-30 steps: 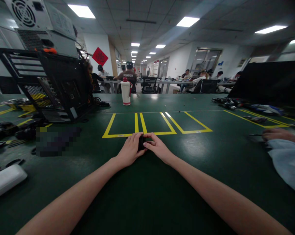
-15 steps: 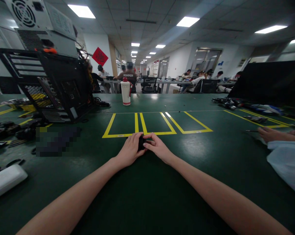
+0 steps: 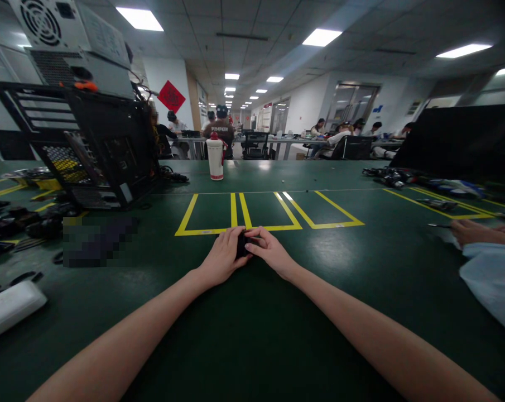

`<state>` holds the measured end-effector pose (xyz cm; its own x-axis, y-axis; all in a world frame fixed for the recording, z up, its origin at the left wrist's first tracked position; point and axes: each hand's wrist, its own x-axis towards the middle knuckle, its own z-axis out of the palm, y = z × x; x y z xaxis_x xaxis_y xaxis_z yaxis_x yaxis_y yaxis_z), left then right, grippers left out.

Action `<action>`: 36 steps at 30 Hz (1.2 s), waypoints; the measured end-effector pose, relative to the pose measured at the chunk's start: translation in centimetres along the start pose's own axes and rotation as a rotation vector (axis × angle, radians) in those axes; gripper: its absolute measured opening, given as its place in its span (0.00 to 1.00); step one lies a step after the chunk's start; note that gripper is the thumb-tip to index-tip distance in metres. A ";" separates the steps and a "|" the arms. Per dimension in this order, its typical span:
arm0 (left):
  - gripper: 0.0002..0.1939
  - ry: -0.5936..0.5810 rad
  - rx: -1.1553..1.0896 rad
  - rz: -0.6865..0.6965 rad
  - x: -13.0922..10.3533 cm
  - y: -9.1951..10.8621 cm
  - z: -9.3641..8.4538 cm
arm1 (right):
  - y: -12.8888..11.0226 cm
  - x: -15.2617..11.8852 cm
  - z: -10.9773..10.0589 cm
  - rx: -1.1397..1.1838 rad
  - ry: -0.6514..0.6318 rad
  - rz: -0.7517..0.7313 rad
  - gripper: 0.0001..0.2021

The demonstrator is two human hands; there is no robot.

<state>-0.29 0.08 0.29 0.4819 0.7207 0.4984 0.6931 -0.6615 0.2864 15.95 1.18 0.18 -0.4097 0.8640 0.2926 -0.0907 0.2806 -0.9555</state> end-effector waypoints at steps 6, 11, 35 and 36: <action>0.28 -0.008 -0.006 -0.008 0.0 0.0 -0.1 | 0.3 0.0 -0.2 -0.020 0.012 0.046 0.16; 0.28 -0.012 -0.009 -0.014 0.0 0.0 -0.2 | 0.1 -0.2 -0.1 -0.027 -0.018 0.048 0.16; 0.28 -0.022 -0.003 -0.018 0.0 0.1 -0.2 | -0.1 -0.2 -0.2 0.026 -0.018 0.064 0.12; 0.28 -0.019 -0.004 -0.017 0.0 0.1 -0.2 | -0.1 -0.2 -0.2 0.020 -0.016 0.061 0.12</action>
<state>-0.31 0.01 0.47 0.4802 0.7354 0.4781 0.6993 -0.6500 0.2976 16.20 1.07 0.26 -0.4296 0.8724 0.2332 -0.0835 0.2187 -0.9722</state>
